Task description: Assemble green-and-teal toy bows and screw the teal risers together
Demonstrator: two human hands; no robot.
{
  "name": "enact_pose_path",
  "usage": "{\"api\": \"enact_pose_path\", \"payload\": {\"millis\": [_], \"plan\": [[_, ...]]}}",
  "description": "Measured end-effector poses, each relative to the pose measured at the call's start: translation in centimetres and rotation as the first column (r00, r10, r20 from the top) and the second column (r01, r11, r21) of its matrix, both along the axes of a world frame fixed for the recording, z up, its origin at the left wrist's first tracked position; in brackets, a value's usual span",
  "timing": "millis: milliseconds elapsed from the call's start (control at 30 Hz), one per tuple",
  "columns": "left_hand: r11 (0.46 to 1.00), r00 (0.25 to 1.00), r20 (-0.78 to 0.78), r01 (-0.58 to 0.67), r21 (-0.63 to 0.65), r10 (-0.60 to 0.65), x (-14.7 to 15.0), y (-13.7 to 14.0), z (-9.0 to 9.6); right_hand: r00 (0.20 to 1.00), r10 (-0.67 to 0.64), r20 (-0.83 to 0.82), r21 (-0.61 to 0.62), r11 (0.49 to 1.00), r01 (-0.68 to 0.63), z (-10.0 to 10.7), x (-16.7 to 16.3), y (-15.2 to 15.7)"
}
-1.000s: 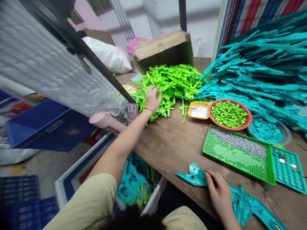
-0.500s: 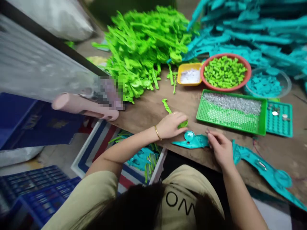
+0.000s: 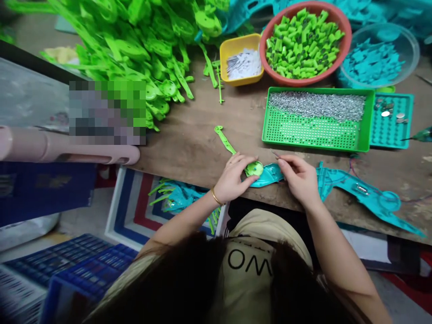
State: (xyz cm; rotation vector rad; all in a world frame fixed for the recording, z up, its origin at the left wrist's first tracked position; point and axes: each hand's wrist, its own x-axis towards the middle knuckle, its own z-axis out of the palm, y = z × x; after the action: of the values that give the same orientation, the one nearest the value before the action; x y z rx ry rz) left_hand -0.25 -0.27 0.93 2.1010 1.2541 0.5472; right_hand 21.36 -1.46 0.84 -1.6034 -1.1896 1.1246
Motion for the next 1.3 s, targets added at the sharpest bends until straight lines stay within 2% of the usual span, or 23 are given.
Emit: {"api": "enact_pose_path", "payload": {"millis": [100, 167, 233, 333, 467, 567, 733, 867, 1067, 1300], "plan": [[0.997, 0.991, 0.111, -0.077, 0.018, 0.075, -0.1, -0.4, -0.1, 0.965, 0.147, 0.217, 0.089, 0.981, -0.17, 0.9, -0.6, 0.2], [0.991, 0.962, 0.251, -0.128, 0.046, 0.112, -0.5, -0.4, 0.0, 0.881, 0.276, 0.384, 0.125, 0.93, -0.345, 1.9, -1.3, 0.4], [0.977, 0.914, 0.366, -0.207, 0.047, 0.176, -1.2, -0.1, 0.3, 0.779, 0.349, 0.52, 0.119, 0.874, -0.471, 2.7, -2.0, 0.5], [0.963, 0.866, 0.437, -0.27, 0.0, 0.243, -2.2, 0.1, 0.7, 0.689, 0.35, 0.635, 0.097, 0.848, -0.52, 3.4, -3.1, 0.8], [0.951, 0.824, 0.479, -0.297, -0.086, 0.301, -2.9, -0.2, 0.9, 0.643, 0.342, 0.685, 0.071, 0.848, -0.526, 3.6, -4.2, 1.1], [0.937, 0.82, 0.468, -0.346, -0.055, 0.33, -3.2, -0.4, 0.8, 0.651, 0.382, 0.656, 0.032, 0.848, -0.529, 3.6, -4.5, 1.4], [0.881, 0.857, 0.377, -0.44, 0.177, 0.352, -4.4, 1.3, -0.6, 0.694, 0.383, 0.609, -0.057, 0.895, -0.443, 4.0, -5.1, 2.3], [0.838, 0.895, 0.224, -0.441, 0.32, 0.386, -5.3, 3.4, -2.4, 0.674, 0.381, 0.633, -0.038, 0.885, -0.464, 4.6, -7.0, 2.9], [0.849, 0.899, 0.061, -0.431, 0.305, 0.434, -5.6, 4.7, -3.5, 0.546, 0.359, 0.757, -0.052, 0.866, -0.497, 4.1, -9.8, 2.4], [0.879, 0.91, 0.03, -0.407, 0.248, 0.413, -5.7, 5.1, -3.3, 0.459, 0.206, 0.864, 0.094, 0.83, -0.55, 2.3, -10.4, 0.5]]}}
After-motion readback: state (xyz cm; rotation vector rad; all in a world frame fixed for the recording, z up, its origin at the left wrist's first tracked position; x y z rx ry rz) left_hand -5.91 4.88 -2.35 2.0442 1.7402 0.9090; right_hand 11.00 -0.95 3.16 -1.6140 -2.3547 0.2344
